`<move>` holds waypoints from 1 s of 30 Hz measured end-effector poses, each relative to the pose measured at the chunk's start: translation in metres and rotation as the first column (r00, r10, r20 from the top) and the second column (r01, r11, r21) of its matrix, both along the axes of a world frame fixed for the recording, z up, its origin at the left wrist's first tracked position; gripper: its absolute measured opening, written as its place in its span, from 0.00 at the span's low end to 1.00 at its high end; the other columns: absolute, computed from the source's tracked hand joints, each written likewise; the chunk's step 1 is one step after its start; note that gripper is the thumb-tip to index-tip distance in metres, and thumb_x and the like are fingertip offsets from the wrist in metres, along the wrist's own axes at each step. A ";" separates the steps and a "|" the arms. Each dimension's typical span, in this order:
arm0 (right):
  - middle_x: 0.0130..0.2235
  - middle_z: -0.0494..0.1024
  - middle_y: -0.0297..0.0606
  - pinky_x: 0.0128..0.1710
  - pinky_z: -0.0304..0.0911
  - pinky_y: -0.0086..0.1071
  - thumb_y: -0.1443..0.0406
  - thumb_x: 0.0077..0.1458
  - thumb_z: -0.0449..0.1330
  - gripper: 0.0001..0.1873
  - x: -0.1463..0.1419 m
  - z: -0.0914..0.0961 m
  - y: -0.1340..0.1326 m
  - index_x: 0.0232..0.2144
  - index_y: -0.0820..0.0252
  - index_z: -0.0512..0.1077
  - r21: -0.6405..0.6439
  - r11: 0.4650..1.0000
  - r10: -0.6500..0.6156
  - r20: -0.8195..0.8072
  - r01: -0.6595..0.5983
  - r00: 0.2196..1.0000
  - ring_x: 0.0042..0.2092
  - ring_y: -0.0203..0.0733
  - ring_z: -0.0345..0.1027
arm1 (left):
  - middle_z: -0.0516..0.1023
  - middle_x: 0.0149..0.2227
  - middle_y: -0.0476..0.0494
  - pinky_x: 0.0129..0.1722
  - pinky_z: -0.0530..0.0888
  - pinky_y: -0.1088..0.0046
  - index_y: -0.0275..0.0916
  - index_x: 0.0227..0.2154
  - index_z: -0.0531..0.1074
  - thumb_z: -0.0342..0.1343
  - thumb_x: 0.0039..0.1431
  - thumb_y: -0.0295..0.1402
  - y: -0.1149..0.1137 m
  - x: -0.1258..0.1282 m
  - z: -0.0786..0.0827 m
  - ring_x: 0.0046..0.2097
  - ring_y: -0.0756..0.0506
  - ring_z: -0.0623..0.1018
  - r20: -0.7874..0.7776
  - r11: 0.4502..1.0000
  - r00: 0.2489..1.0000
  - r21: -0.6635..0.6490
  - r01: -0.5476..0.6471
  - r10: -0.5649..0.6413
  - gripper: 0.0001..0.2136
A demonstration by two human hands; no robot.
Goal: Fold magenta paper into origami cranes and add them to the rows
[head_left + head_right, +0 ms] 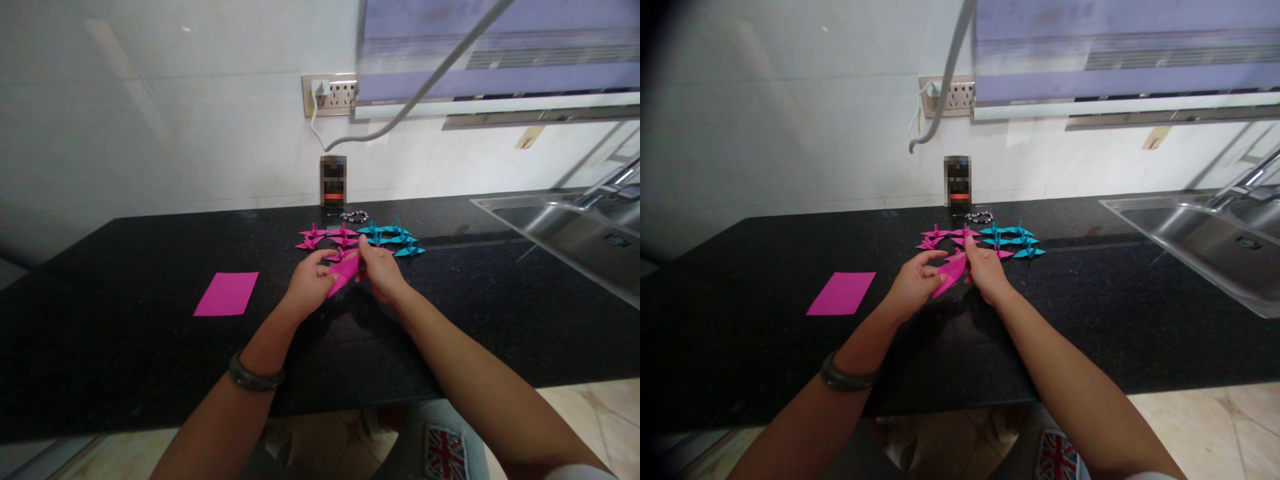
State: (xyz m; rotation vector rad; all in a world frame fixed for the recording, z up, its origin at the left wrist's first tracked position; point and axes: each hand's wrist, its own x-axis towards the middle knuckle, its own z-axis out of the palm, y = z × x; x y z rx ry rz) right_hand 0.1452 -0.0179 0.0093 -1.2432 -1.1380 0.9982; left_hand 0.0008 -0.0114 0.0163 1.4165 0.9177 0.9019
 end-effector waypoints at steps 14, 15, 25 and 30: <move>0.17 0.59 0.27 0.18 0.46 0.24 0.57 0.43 0.59 0.14 -0.010 0.002 -0.010 0.19 0.61 0.62 0.096 0.984 0.111 0.314 -0.148 0.943 0.19 0.28 0.49 | 0.63 0.16 0.56 0.17 0.56 0.82 0.35 0.25 0.66 0.58 0.45 0.35 0.007 -0.003 -0.005 0.17 0.57 0.60 0.074 0.948 0.955 0.124 -0.295 0.287 0.08; 0.17 0.59 0.27 0.19 0.47 0.25 0.59 0.43 0.59 0.13 -0.010 0.000 -0.009 0.18 0.61 0.63 0.120 0.983 0.086 0.362 -0.138 0.928 0.20 0.29 0.50 | 0.64 0.16 0.55 0.18 0.56 0.82 0.35 0.25 0.66 0.58 0.45 0.34 0.007 -0.002 -0.005 0.17 0.57 0.61 0.081 0.947 0.955 0.127 -0.294 0.285 0.09; 0.27 0.70 0.36 0.29 0.57 0.28 0.68 0.47 0.53 0.08 -0.008 -0.006 -0.007 0.31 0.62 0.69 0.383 0.924 -0.244 0.573 0.008 0.783 0.29 0.36 0.62 | 0.77 0.29 0.43 0.27 0.69 0.77 0.34 0.40 0.67 0.59 0.43 0.30 0.007 0.002 -0.012 0.27 0.50 0.74 0.055 0.972 0.978 0.112 -0.205 0.200 0.18; 0.27 0.73 0.37 0.28 0.56 0.28 0.66 0.47 0.53 0.09 -0.011 -0.007 -0.010 0.32 0.61 0.70 0.329 0.944 -0.253 0.667 0.027 0.700 0.27 0.36 0.63 | 0.77 0.31 0.42 0.30 0.71 0.75 0.34 0.39 0.69 0.58 0.45 0.29 0.006 0.005 -0.016 0.30 0.49 0.76 0.067 0.955 0.971 0.179 -0.238 0.230 0.15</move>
